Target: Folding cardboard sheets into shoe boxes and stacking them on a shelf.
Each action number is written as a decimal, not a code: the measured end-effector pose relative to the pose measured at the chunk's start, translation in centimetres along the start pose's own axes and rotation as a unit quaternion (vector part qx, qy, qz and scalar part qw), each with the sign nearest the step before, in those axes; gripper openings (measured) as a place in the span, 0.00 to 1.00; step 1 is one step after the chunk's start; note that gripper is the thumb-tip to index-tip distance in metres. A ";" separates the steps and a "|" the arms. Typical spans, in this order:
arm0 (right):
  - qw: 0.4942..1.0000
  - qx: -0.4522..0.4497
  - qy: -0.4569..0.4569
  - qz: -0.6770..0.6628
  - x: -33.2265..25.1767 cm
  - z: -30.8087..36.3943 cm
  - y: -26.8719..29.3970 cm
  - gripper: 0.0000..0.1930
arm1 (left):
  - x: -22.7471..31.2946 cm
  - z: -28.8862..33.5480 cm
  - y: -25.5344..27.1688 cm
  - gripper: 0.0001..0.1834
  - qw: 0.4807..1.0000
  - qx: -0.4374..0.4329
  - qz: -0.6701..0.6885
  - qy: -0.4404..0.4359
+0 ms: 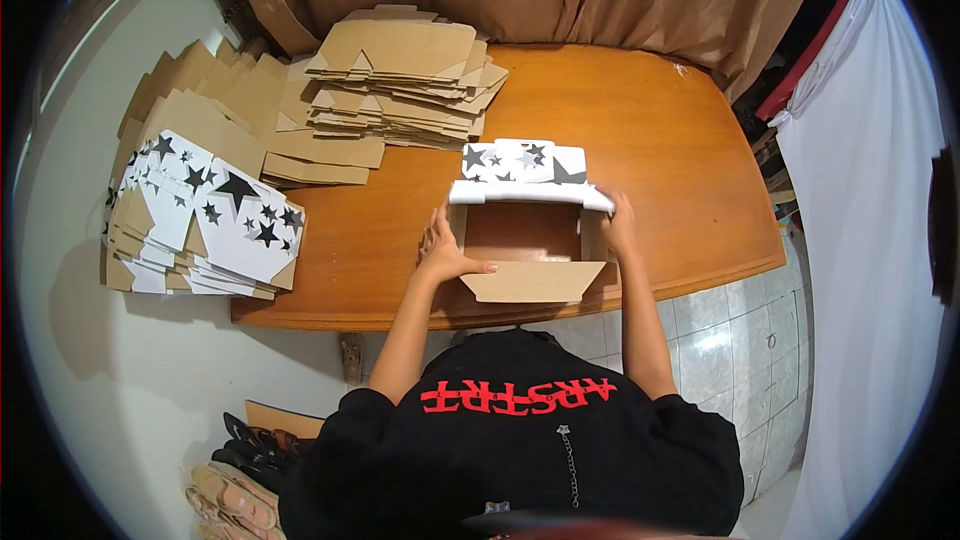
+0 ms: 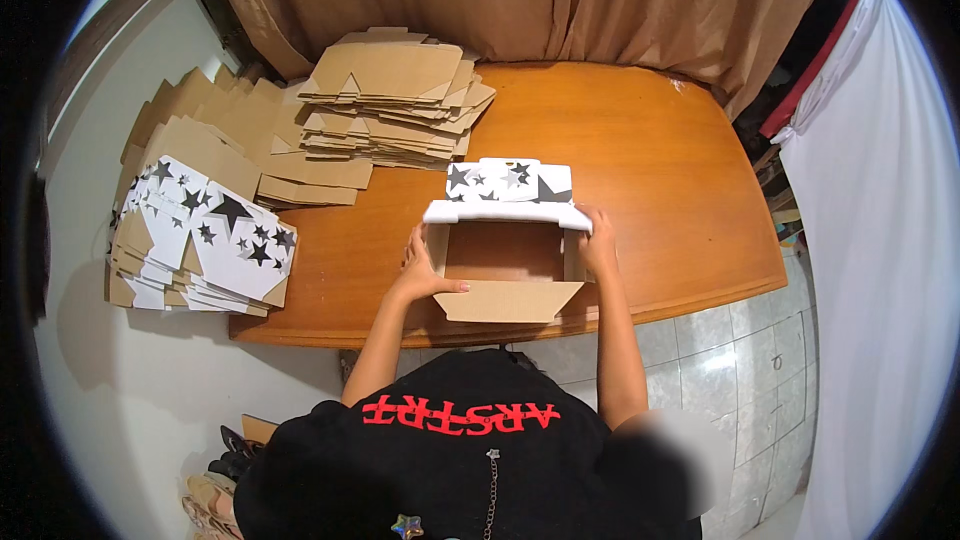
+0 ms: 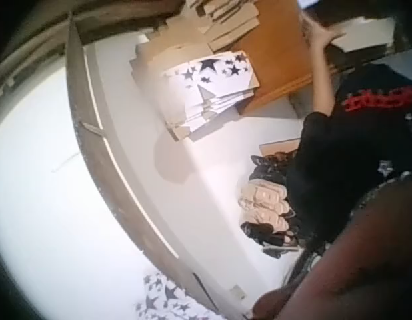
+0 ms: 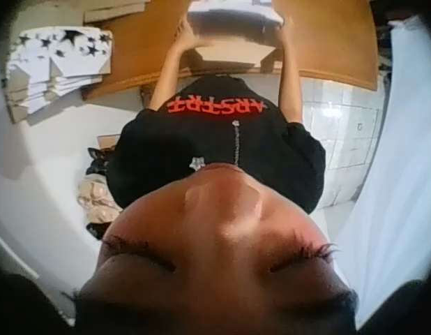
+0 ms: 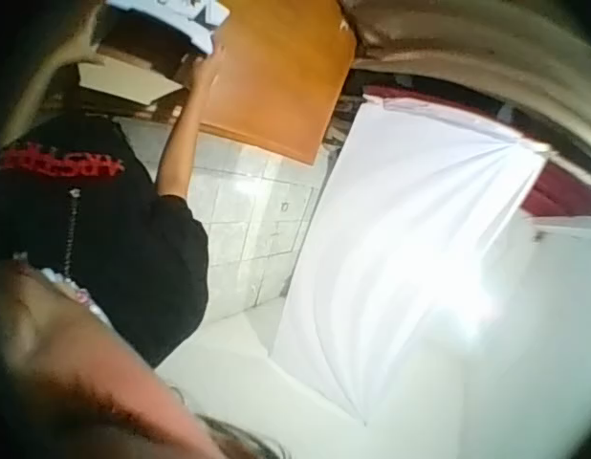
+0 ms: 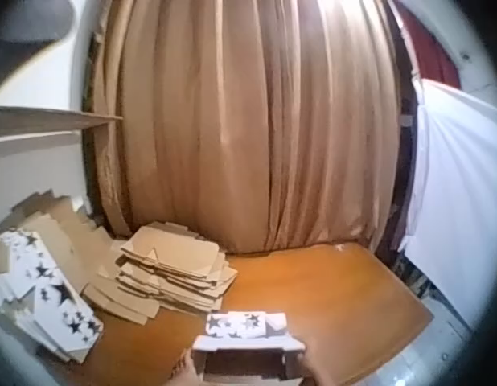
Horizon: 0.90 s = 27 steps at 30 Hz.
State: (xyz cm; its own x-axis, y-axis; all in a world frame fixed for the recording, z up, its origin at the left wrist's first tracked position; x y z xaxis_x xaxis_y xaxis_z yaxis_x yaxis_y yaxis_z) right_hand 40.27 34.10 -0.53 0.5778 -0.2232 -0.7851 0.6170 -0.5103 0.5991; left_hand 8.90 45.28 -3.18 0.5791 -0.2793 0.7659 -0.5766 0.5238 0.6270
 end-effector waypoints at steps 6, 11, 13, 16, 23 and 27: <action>0.984 -0.099 -0.058 0.134 -1.9 3.0 -0.4 0.39 | 1.5 0.4 0.7 0.79 0.992 -0.032 -0.119 -0.013; 0.951 -0.137 -0.114 0.252 0.1 2.9 -1.6 0.43 | 3.0 -0.5 0.1 0.75 0.971 -0.067 -0.219 -0.072; 0.986 -0.109 -0.048 0.120 0.8 2.4 -1.7 0.42 | 4.1 -0.7 -0.4 0.74 0.968 -0.063 -0.231 -0.074; 1.000 -0.015 -0.022 -0.011 2.4 2.7 -0.4 0.41 | 5.3 -0.8 -1.6 0.71 0.960 -0.069 -0.264 -0.060; 0.948 0.114 -0.289 -0.073 13.5 5.4 4.6 0.24 | 6.3 -1.0 -4.7 0.66 0.941 -0.120 -0.287 -0.133; 0.862 0.000 -0.319 -0.393 10.9 6.4 3.9 0.23 | 5.0 -1.3 -4.7 0.66 0.947 -0.127 -0.270 -0.118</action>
State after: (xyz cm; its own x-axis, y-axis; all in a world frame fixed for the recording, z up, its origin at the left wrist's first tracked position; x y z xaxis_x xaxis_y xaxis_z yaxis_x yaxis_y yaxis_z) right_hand 45.50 24.36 -7.73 -0.4318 -0.2198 -0.8748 0.6838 -0.7122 -0.1586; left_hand 15.28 42.41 -2.46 0.5870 -0.7189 0.3724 -0.0578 0.4216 0.9049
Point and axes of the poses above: each hand's wrist, its own z-axis away from the middle knuckle, its own y-axis out of the back of the hand, x = y × z, the point moved 9 cm from there along -z, towards the middle knuckle, and after that the axes turned 7 degrees about -y, right-handed, at the moved point
